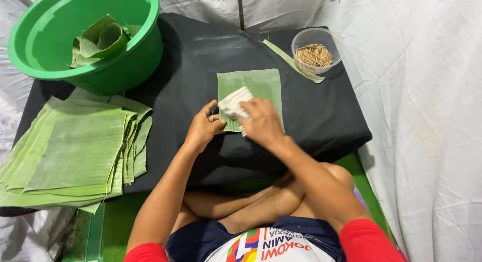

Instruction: Wipe banana leaves with a cloth, fold them into pouches, and secure them with small wooden sticks.

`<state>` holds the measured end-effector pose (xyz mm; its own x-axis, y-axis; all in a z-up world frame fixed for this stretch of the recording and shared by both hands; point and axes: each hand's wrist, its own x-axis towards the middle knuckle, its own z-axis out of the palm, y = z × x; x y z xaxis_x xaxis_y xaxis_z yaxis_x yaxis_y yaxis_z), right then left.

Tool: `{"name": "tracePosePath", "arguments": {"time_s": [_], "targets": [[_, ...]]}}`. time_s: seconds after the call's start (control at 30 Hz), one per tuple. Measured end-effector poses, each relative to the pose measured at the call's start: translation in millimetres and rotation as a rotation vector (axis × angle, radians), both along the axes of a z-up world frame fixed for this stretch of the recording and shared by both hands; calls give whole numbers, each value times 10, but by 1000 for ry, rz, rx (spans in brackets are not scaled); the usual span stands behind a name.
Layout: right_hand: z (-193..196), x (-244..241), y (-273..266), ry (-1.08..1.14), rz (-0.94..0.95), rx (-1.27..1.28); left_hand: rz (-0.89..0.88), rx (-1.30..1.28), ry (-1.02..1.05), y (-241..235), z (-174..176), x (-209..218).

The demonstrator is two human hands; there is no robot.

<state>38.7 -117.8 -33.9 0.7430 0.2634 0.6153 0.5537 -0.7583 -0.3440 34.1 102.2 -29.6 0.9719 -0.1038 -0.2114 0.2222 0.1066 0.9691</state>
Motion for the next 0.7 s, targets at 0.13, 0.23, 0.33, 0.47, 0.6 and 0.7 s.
{"name": "tracePosePath", "arguments": {"time_s": [0.13, 0.23, 0.33, 0.47, 0.6, 0.7], "targets": [[180, -141, 258, 141, -36, -167, -21, -20, 11, -19, 109, -62], [177, -106, 144, 210, -40, -234, -29, -5, -1, 0, 90, -66], [94, 13, -167, 195, -95, -302, -15, -4, -1, 22, 59, -64], [-159, 205, -666, -128, -201, -286, -3, -31, 20, 42, 29, -66], [-448, 468, -804, -145, -199, -224, -6, -29, 22, 58, 22, -62], [-476, 532, -422, -186, -82, -190, -7, -33, 29, 46, 17, -52]]}}
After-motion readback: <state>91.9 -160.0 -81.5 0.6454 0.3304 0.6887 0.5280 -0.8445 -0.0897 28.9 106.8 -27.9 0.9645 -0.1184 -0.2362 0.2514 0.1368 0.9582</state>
